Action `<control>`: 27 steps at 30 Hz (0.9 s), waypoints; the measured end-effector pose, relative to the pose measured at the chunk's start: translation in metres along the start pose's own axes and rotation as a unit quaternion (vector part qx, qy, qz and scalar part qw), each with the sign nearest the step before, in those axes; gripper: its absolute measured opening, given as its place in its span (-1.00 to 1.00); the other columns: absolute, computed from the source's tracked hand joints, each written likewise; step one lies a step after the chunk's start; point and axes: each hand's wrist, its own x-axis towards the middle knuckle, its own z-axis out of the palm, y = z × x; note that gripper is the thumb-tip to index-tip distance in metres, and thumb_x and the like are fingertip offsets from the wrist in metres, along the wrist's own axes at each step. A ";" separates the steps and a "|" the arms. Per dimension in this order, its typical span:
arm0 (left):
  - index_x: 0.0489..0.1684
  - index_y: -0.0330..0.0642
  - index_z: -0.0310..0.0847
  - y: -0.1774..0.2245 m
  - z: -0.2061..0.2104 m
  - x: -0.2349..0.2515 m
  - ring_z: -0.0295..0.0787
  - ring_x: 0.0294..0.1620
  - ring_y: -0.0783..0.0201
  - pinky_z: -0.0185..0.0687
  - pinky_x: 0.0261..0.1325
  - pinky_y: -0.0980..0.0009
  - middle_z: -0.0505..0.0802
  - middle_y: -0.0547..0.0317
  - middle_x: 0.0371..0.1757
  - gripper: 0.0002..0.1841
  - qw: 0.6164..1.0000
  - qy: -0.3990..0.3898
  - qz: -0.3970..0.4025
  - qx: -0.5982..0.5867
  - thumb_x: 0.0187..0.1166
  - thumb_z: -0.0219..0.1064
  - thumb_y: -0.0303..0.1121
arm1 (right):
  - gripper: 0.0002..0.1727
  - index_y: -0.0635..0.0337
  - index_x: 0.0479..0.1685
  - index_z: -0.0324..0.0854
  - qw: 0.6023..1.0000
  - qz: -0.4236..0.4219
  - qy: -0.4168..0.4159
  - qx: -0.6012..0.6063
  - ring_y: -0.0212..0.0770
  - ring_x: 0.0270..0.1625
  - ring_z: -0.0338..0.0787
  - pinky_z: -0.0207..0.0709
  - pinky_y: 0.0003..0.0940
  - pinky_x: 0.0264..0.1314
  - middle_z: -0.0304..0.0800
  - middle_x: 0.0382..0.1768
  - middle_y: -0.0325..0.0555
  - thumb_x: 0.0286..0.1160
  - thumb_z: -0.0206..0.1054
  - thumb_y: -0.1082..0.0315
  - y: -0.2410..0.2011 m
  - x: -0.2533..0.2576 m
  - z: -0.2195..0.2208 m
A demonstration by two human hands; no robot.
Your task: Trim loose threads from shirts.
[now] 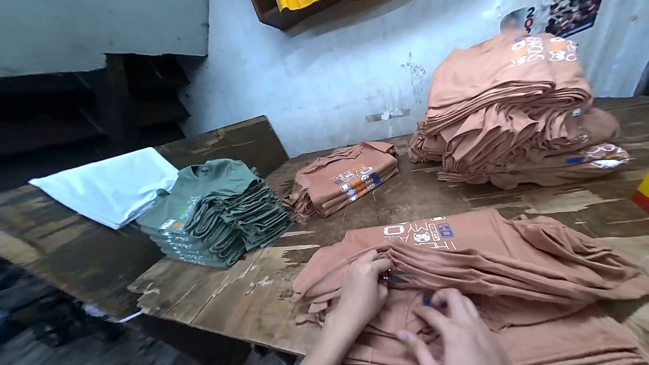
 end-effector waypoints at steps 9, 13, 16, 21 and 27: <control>-0.49 -0.11 0.78 0.032 -0.050 -0.020 0.70 -0.47 0.23 0.60 -0.30 0.08 0.77 0.19 -0.53 -0.67 0.939 -0.254 -0.190 -0.136 0.40 0.50 -0.02 | -0.91 0.19 -0.34 0.92 0.957 -0.155 0.202 0.140 -0.20 0.06 0.83 0.73 -0.42 0.20 0.85 -0.09 0.05 0.38 0.50 0.42 0.000 -0.005 0.053; -0.36 -0.05 0.86 0.018 -0.029 -0.038 0.74 -0.43 0.48 0.69 -0.25 0.40 0.85 0.39 -0.45 -0.86 0.938 -0.081 -0.175 -0.289 0.47 0.54 -0.22 | -0.91 0.21 -0.36 0.89 0.954 0.016 0.194 0.226 -0.37 -0.12 0.84 0.79 -0.47 -0.05 0.82 -0.07 -0.05 0.39 0.48 0.44 -0.007 0.002 0.035; -0.06 0.07 0.82 0.022 -0.040 -0.042 0.83 -0.06 0.50 0.79 0.12 0.37 0.89 0.46 -0.11 -0.74 0.976 -0.047 -0.128 -0.167 0.30 0.58 -0.26 | -0.92 0.32 -0.32 0.83 0.932 0.072 0.205 0.290 -0.34 -0.22 0.88 0.87 -0.44 -0.13 0.77 -0.06 0.05 0.44 0.43 0.49 -0.007 0.002 0.031; -0.08 0.10 0.89 0.040 -0.053 -0.044 0.83 0.02 0.29 0.77 0.16 0.14 0.88 0.35 -0.09 -0.73 1.000 0.006 0.008 -0.007 0.24 0.63 -0.22 | -0.90 0.39 -0.25 0.77 0.922 0.075 0.224 0.305 -0.35 -0.24 0.88 0.88 -0.47 -0.16 0.67 -0.02 0.12 0.50 0.37 0.51 -0.009 -0.004 0.035; -0.08 0.05 0.86 0.049 -0.064 -0.043 0.84 0.00 0.18 0.78 0.13 0.06 0.87 0.22 -0.08 -0.72 0.998 -0.009 -0.059 0.030 0.27 0.62 -0.17 | -0.86 0.39 -0.18 0.69 0.931 0.083 0.175 0.310 -0.20 -0.16 0.91 0.88 -0.31 -0.14 0.74 -0.04 0.13 0.46 0.27 0.49 -0.006 -0.011 0.025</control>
